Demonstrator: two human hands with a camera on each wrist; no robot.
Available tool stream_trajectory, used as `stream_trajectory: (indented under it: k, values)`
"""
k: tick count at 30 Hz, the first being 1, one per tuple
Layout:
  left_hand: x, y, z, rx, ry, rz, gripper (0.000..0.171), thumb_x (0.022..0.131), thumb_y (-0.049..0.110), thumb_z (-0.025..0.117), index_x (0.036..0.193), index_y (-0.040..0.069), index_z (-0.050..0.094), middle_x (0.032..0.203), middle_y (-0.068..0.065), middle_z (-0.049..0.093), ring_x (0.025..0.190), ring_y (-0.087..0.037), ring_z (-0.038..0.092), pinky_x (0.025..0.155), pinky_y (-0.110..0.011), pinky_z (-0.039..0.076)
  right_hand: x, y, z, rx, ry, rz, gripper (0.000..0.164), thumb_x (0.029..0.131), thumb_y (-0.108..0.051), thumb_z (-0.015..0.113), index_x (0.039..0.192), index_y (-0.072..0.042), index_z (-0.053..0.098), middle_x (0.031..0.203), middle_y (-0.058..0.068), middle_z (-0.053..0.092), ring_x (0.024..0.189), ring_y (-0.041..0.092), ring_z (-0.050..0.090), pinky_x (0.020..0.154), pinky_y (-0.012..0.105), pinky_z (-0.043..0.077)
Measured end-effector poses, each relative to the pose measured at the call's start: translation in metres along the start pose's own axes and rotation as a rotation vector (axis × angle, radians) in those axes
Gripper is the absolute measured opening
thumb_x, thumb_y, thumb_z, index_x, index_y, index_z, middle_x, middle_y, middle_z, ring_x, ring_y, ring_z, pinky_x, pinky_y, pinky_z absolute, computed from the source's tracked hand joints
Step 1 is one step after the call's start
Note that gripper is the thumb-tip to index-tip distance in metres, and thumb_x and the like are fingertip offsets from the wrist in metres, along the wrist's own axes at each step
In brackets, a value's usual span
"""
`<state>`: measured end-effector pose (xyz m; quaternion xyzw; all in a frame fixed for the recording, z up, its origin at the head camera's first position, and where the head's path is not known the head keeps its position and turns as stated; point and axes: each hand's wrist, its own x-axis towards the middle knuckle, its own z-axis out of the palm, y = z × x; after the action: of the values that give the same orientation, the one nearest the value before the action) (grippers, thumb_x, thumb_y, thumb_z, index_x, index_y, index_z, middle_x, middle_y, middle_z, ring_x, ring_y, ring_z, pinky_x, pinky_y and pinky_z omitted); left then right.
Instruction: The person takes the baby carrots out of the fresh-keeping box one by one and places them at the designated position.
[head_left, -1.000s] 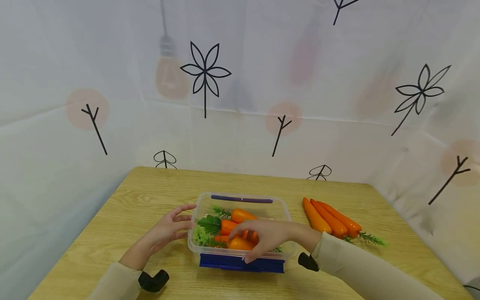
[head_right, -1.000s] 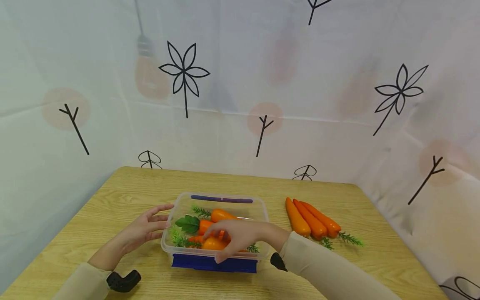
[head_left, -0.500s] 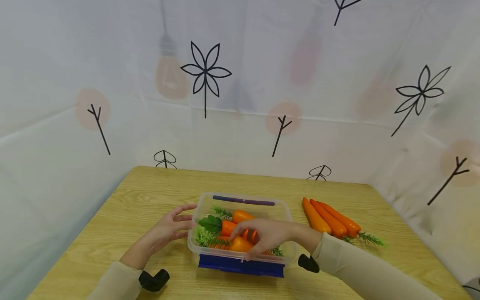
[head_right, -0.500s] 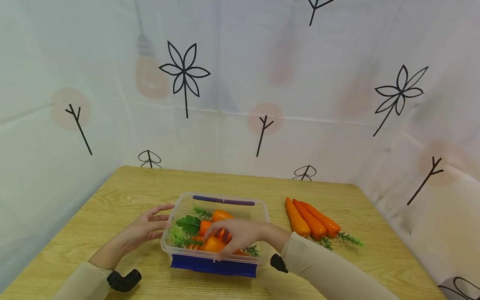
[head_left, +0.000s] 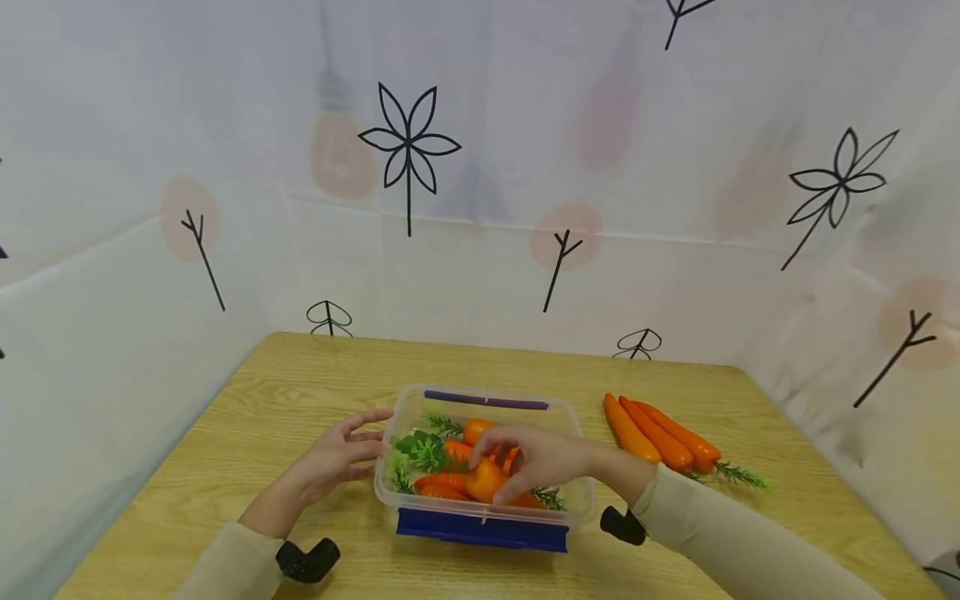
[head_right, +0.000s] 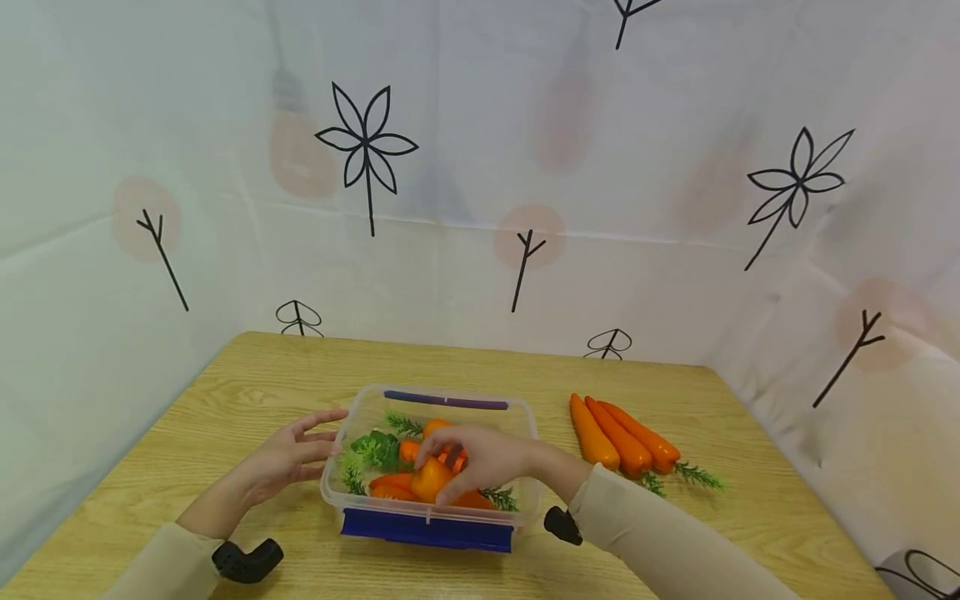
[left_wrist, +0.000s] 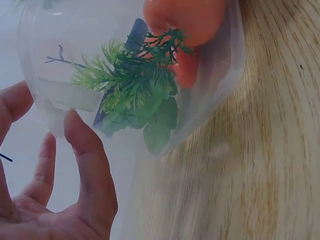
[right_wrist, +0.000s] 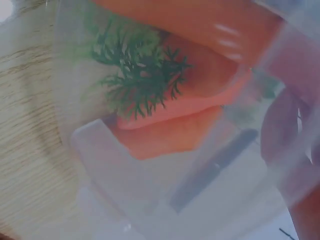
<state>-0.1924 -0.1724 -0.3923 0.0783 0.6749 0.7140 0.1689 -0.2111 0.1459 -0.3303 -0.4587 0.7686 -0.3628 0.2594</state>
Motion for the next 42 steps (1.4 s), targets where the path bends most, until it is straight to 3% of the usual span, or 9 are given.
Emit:
stream_trajectory:
  k: [4,11,19,26,33,42]
  values:
    - [-0.001,0.001,0.001,-0.006,0.021,-0.008,0.066,0.087,0.012,0.067,0.143,0.004,0.033,0.133,-0.025,0.043,0.091,-0.017,0.060,0.069,-0.031,0.051,-0.005,-0.003,-0.004,0.038,0.079,-0.011,0.034,0.084,-0.015,0.071,0.113,-0.012,0.056,0.114,0.002,0.052,0.096,0.020,0.051,0.080,0.035,0.049]
    - [-0.002,0.001,0.003,-0.033,0.030,-0.007,0.067,0.086,0.011,0.067,0.143,0.004,0.033,0.133,-0.024,0.044,0.092,-0.018,0.061,0.069,-0.030,0.052,-0.016,-0.004,-0.008,0.043,0.251,-0.128,0.035,0.082,-0.010,0.072,0.112,-0.007,0.055,0.115,0.010,0.052,0.099,0.027,0.053,0.079,0.037,0.051]
    - [-0.003,0.001,0.006,-0.041,0.040,-0.005,0.067,0.086,0.011,0.067,0.143,0.003,0.034,0.129,-0.020,0.049,0.092,-0.019,0.061,0.069,-0.029,0.052,-0.036,-0.012,-0.017,0.058,0.428,-0.100,0.036,0.083,-0.008,0.071,0.114,-0.006,0.053,0.116,0.011,0.053,0.100,0.032,0.052,0.080,0.038,0.050]
    - [-0.003,0.000,0.006,-0.048,0.039,0.001,0.066,0.086,0.010,0.067,0.143,0.004,0.034,0.131,-0.021,0.047,0.092,-0.018,0.061,0.070,-0.029,0.052,-0.057,-0.015,-0.026,0.057,0.587,-0.139,0.036,0.083,-0.002,0.069,0.114,-0.002,0.052,0.115,0.013,0.051,0.096,0.024,0.055,0.080,0.033,0.049]
    - [-0.001,-0.002,0.005,-0.038,0.027,-0.007,0.067,0.086,0.012,0.068,0.143,0.005,0.034,0.136,-0.025,0.042,0.095,-0.019,0.060,0.073,-0.030,0.051,-0.078,-0.007,-0.034,0.086,0.690,-0.285,0.035,0.082,0.014,0.062,0.112,0.004,0.050,0.113,0.009,0.052,0.095,0.017,0.058,0.079,0.029,0.050]
    - [0.002,-0.006,0.003,-0.040,0.022,-0.007,0.066,0.086,0.013,0.067,0.143,0.006,0.034,0.137,-0.027,0.039,0.099,-0.020,0.060,0.076,-0.032,0.050,-0.108,-0.005,-0.042,0.185,0.785,-0.277,0.036,0.083,0.018,0.056,0.113,-0.001,0.048,0.113,0.004,0.054,0.097,0.016,0.061,0.073,0.030,0.052]
